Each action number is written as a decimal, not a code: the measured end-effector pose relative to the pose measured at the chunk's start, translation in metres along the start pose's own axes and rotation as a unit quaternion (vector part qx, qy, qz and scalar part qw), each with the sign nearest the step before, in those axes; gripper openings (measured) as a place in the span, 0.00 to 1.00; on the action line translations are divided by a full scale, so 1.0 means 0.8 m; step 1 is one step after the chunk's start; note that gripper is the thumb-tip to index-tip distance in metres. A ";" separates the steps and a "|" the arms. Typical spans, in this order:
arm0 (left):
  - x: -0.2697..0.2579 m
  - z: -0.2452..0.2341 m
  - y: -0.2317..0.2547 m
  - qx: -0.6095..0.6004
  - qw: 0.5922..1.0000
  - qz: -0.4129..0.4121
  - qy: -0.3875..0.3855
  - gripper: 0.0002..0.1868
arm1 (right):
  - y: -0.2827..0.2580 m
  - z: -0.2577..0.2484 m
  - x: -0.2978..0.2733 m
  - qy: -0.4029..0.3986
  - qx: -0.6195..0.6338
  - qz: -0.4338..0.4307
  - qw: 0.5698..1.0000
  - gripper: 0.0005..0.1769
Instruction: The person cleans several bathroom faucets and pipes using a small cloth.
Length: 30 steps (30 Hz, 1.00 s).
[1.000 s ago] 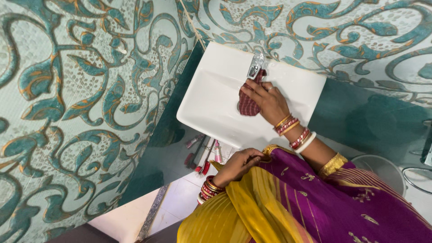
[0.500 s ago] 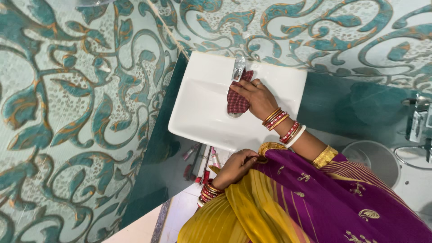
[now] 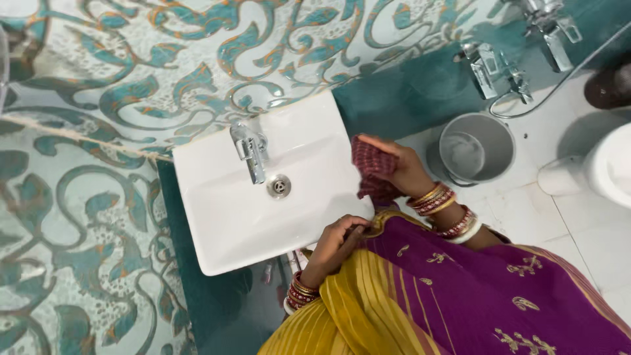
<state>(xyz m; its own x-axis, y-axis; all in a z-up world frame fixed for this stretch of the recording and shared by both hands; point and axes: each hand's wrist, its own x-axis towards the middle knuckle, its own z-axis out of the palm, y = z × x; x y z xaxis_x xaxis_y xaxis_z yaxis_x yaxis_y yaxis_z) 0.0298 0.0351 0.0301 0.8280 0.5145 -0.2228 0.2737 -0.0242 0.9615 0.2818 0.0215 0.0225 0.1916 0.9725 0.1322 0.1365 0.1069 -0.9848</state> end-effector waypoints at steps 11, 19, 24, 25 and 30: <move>0.081 0.046 0.010 0.087 0.986 0.038 -0.134 0.14 | 0.009 -0.103 -0.152 0.413 0.250 0.149 0.863 0.20; 0.153 0.084 0.024 0.088 0.986 0.105 -0.096 0.13 | 0.012 -0.229 -0.086 0.440 0.321 0.029 0.838 0.19; 0.259 0.112 0.094 0.176 0.984 0.032 -0.028 0.14 | 0.018 -0.338 -0.013 0.420 0.162 -0.116 0.885 0.25; 0.286 0.118 0.110 0.179 0.983 0.031 -0.025 0.14 | 0.021 -0.356 0.009 0.396 0.092 -0.129 0.904 0.27; 0.392 0.155 0.163 0.129 0.969 0.157 0.140 0.16 | 0.045 -0.375 0.092 0.247 -0.378 -0.137 0.882 0.44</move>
<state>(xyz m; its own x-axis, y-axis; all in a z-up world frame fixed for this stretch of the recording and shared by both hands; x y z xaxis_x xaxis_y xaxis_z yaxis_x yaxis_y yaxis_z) 0.3859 0.0873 0.0656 0.7345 0.6591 0.1615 0.1737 -0.4127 0.8941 0.5925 0.0346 0.0304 0.4256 0.7022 0.5708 0.8165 -0.0261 -0.5767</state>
